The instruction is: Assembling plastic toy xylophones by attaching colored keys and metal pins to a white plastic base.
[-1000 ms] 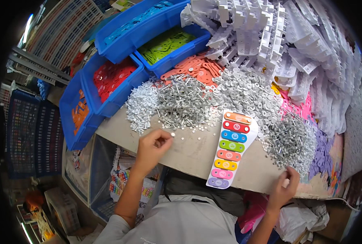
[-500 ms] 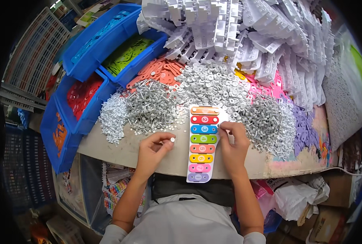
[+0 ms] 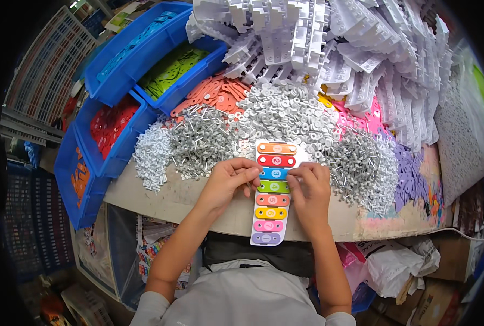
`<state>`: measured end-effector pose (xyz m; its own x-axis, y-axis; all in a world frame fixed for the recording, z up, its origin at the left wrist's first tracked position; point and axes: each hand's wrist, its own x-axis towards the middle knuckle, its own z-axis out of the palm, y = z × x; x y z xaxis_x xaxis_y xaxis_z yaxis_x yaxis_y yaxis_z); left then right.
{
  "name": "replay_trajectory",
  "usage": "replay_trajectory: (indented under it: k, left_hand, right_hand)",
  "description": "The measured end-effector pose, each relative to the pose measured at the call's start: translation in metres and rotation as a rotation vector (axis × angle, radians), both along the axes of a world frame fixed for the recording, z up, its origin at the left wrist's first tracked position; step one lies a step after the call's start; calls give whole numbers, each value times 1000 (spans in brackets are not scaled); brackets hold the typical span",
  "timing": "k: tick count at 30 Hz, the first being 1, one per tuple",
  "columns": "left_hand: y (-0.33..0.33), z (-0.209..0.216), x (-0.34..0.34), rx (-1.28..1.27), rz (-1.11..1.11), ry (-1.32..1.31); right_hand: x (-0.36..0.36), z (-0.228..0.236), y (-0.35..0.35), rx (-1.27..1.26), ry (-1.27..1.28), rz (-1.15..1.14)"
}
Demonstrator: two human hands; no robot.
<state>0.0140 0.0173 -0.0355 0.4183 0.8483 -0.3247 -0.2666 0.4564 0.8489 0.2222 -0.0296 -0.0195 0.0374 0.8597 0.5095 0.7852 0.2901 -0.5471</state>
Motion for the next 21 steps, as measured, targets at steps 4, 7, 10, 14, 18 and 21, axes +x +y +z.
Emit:
replay_trajectory:
  k: [4,7,10,14,18,21]
  left_hand:
    - [6,-2,2,-13,-34,15]
    - [9,-2,3,8,-46,53]
    - [12,-1,4,39,-79,112]
    - [10,-10,11,138,-5,336]
    - [22,-10,4,73,-191,353]
    - [27,-7,3,27,-252,338]
  right_hand:
    - [5,5,-1,-464,510,-78]
    - [11,-1,4,-522,520,-98]
    - [21,-10,6,-592,518,-93]
    - [20,-22,6,-607,645,-108]
    - [19,-5,8,-731,795,-119]
    - [27,-5,13,-869,864,-37]
